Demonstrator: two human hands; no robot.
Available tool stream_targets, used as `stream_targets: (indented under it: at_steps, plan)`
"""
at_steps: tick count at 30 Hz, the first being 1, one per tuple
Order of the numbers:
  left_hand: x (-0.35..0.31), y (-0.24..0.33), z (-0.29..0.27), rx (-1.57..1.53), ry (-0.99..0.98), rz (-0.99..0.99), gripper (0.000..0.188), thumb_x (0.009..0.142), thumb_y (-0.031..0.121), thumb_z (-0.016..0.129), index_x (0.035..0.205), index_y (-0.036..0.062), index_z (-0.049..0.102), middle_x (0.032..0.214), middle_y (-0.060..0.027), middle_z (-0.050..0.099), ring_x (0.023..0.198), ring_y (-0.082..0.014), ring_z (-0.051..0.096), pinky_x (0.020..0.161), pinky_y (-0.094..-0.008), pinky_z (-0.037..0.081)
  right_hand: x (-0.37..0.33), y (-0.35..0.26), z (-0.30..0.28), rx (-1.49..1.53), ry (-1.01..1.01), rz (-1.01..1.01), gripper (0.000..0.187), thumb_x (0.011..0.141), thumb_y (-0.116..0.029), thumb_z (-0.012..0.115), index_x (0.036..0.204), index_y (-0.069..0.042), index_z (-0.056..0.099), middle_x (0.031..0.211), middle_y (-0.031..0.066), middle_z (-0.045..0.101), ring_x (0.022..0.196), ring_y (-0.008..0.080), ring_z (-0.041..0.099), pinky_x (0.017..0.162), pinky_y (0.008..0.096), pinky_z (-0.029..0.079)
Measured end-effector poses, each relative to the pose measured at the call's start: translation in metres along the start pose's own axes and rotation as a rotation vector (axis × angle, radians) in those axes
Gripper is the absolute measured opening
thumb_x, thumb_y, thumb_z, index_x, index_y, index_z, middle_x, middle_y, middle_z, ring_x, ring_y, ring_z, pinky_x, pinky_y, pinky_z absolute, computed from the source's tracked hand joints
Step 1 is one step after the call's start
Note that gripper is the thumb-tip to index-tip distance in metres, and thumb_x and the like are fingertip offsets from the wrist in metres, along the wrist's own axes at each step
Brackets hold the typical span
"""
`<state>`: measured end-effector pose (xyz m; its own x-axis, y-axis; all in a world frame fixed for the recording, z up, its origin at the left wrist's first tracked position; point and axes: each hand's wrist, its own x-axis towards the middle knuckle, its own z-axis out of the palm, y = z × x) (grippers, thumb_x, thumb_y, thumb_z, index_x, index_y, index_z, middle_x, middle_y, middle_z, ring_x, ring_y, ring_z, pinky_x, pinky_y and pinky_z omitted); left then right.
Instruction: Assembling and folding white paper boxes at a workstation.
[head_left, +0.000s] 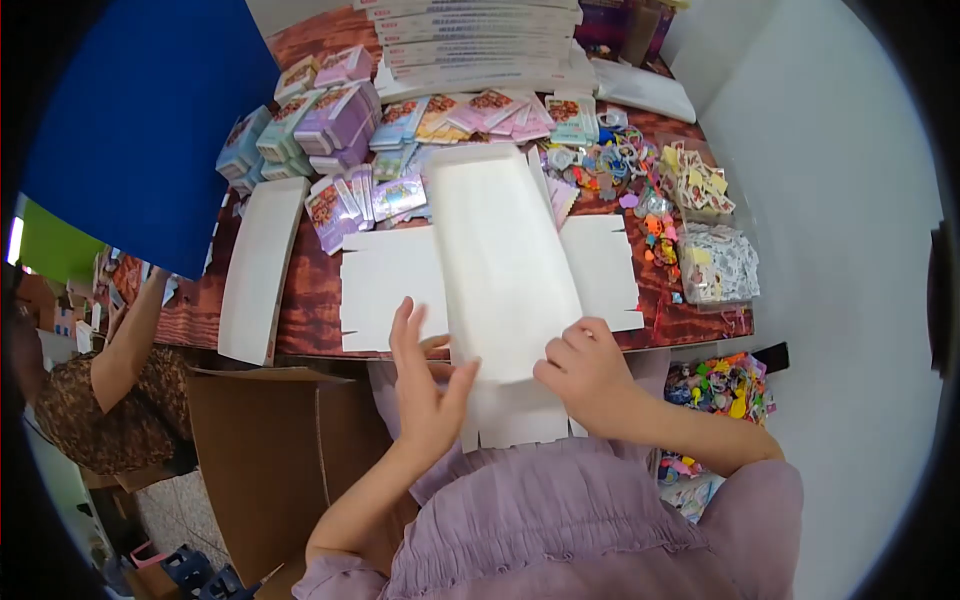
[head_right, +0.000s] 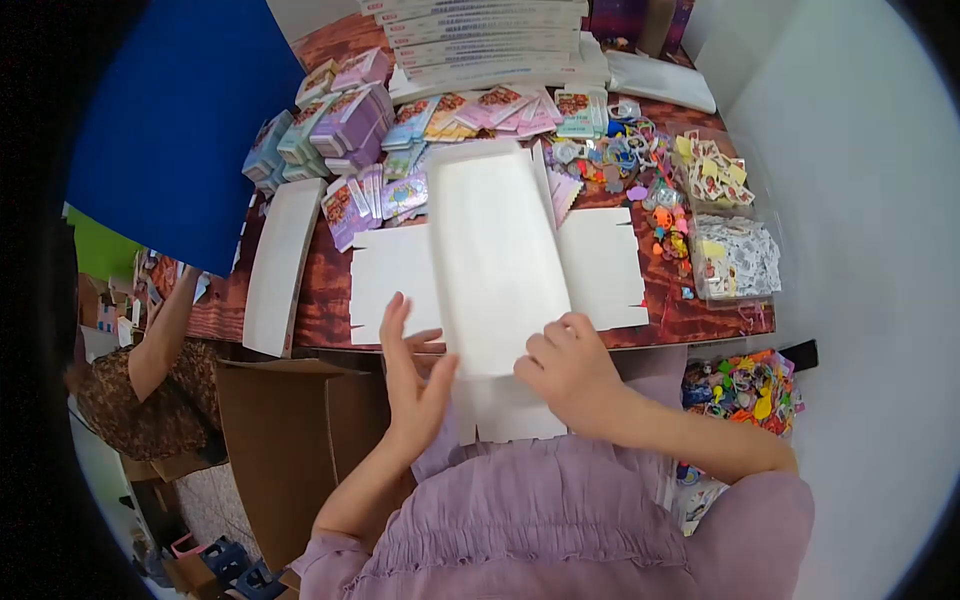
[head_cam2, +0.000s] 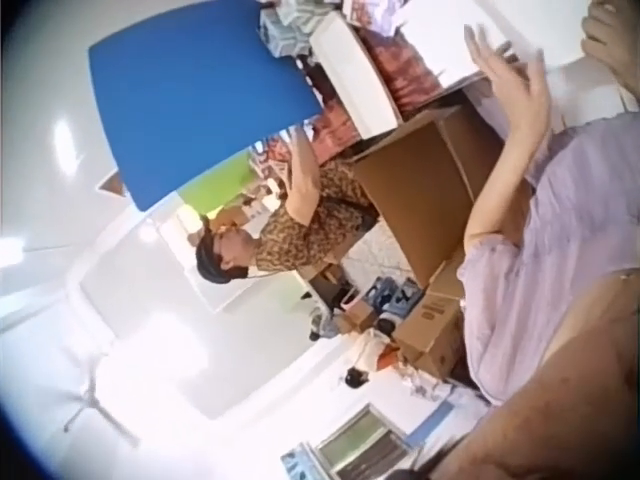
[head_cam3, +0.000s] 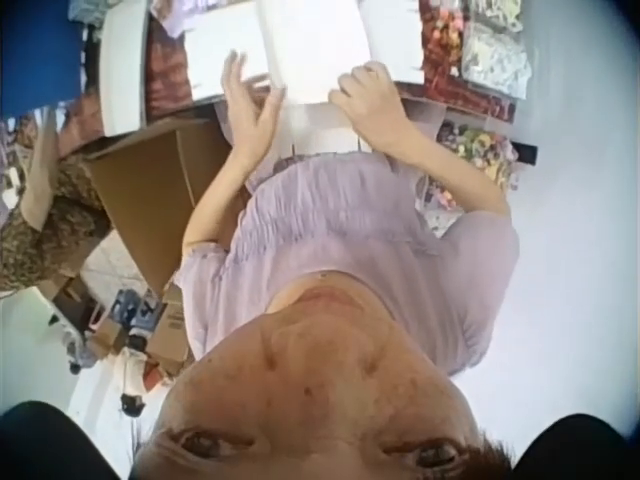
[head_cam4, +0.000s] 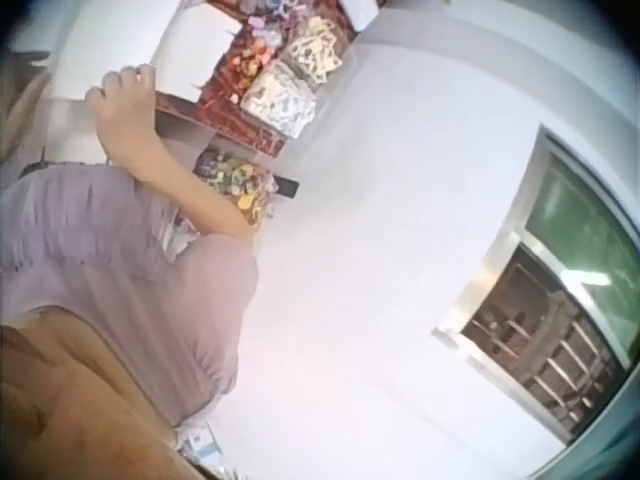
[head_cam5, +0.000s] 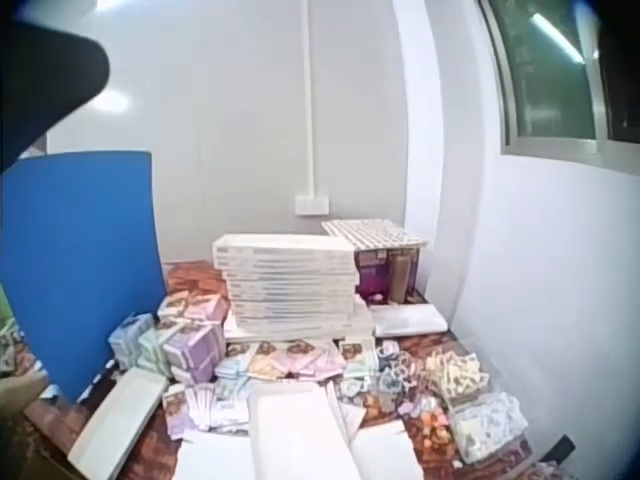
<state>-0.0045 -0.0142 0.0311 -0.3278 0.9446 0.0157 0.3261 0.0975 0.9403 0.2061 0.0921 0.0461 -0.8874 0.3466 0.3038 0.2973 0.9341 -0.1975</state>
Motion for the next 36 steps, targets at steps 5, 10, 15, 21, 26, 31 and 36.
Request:
stream_targets:
  at_steps: [5, 10, 15, 21, 26, 31, 36]
  plan:
    - [0.024, 0.012, 0.013, -0.923, 0.241, -0.489, 0.052, 0.107, 0.026, 0.060, 0.147, -0.0026, 0.045, 0.131, -0.0112, 0.060, 0.119, -0.0195, 0.060, 0.098, -0.0351, 0.052, 0.013, -0.012, -0.009, -0.065, 0.009, -0.180, 0.014, 0.077, -0.014, 0.061, 0.090, -0.009, 0.061, 0.090, 0.0046, 0.056, 0.091, 0.0238, 0.057, 0.102, 0.0455, 0.044]
    - [0.046, 0.013, 0.023, -0.872, 0.384, -0.226, 0.053, 0.107, 0.032, 0.061, 0.145, -0.0027, 0.047, 0.132, -0.0111, 0.060, 0.117, -0.0198, 0.062, 0.098, -0.0354, 0.052, 0.052, -0.035, -0.013, -0.137, 0.199, -0.129, 0.029, 0.078, -0.015, 0.062, 0.104, -0.004, 0.064, 0.092, 0.0058, 0.057, 0.090, 0.0245, 0.057, 0.097, 0.0439, 0.046]
    - [0.087, 0.050, 0.016, -1.114, 0.178, -0.098, 0.055, 0.110, 0.032, 0.054, 0.151, -0.0011, 0.039, 0.141, -0.0115, 0.056, 0.127, -0.0190, 0.057, 0.106, -0.0367, 0.047, 0.102, -0.007, -0.008, -0.211, 0.332, -0.072, 0.036, 0.078, -0.015, 0.064, 0.112, -0.002, 0.064, 0.091, 0.0071, 0.057, 0.088, 0.0271, 0.057, 0.088, 0.0440, 0.045]
    - [0.102, 0.066, -0.026, -0.705, -0.092, 0.441, 0.059, 0.104, 0.011, 0.056, 0.158, 0.0009, 0.034, 0.144, -0.0152, 0.057, 0.131, -0.0216, 0.057, 0.112, -0.0385, 0.044, 0.178, 0.079, -0.094, -0.373, 0.704, -0.193, 0.023, 0.081, -0.007, 0.063, 0.103, -0.006, 0.068, 0.089, 0.0083, 0.058, 0.086, 0.0300, 0.060, 0.082, 0.0446, 0.044]
    - [0.093, 0.018, -0.032, -0.432, -0.155, 0.062, 0.039, 0.101, 0.007, 0.064, 0.139, -0.0004, 0.059, 0.125, -0.0133, 0.070, 0.116, -0.0191, 0.067, 0.102, -0.0338, 0.051, 0.258, 0.210, -0.163, -0.604, 0.778, -0.042, 0.015, 0.086, -0.012, 0.057, 0.092, -0.011, 0.070, 0.091, 0.0143, 0.066, 0.096, 0.0374, 0.063, 0.101, 0.0495, 0.041]
    - [0.064, -0.029, -0.051, -0.382, -0.101, -0.188, 0.033, 0.103, 0.002, 0.058, 0.135, -0.0044, 0.060, 0.122, -0.0118, 0.070, 0.111, -0.0179, 0.067, 0.101, -0.0316, 0.052, 0.307, 0.326, -0.146, -0.575, 0.712, 0.178, 0.013, 0.082, -0.008, 0.058, 0.086, -0.008, 0.070, 0.086, 0.0158, 0.064, 0.095, 0.0374, 0.063, 0.088, 0.0511, 0.047]
    - [0.039, -0.047, -0.075, -0.387, 0.100, -0.304, 0.030, 0.103, 0.003, 0.058, 0.132, -0.0033, 0.063, 0.118, -0.0114, 0.071, 0.105, -0.0168, 0.068, 0.096, -0.0312, 0.054, 0.327, 0.379, -0.122, -0.495, 0.699, 0.223, 0.013, 0.082, -0.009, 0.058, 0.084, -0.008, 0.071, 0.089, 0.0176, 0.066, 0.094, 0.0406, 0.064, 0.081, 0.0522, 0.051]
